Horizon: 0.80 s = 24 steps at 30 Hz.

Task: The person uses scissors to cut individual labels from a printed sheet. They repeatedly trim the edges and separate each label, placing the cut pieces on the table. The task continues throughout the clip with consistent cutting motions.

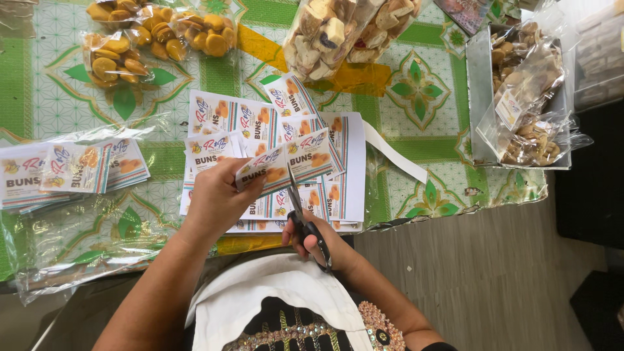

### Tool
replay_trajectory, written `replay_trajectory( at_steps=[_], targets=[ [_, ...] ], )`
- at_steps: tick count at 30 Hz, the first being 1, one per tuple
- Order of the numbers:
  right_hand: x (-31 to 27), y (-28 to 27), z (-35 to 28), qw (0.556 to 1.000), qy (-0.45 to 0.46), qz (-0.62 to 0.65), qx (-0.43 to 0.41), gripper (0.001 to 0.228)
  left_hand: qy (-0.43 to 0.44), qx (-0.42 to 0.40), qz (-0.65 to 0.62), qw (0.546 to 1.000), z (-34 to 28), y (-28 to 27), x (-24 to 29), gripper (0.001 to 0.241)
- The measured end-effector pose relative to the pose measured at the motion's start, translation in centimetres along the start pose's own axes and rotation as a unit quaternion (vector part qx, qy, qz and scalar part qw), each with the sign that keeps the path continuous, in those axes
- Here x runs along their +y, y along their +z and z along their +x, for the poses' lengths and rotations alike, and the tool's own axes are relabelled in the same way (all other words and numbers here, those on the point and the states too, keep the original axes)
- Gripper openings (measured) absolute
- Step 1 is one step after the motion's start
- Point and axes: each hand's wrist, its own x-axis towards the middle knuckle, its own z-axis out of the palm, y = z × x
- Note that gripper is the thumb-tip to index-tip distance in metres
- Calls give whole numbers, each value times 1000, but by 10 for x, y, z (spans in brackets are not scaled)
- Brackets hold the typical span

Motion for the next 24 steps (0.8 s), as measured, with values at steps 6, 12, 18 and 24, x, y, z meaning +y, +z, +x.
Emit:
replay_trajectory(
  at_steps=[6, 12, 18, 24],
  targets=[
    [-1, 1, -4, 1000, -2, -4, 12, 103, 13, -5, 10, 1000, -3, 1, 4, 28],
    [1, 2, -6, 1000, -4, 18, 15, 102, 22, -15, 24, 999, -6, 1, 8, 25],
    [5, 2, -8, 1000, 2, 16, 18, 102, 25, -9, 21, 999, -11, 2, 10, 25],
    [6, 2, -9, 1000, 0, 29, 12, 101, 24, -3, 15, 1000, -11, 3, 10, 24]
  ],
)
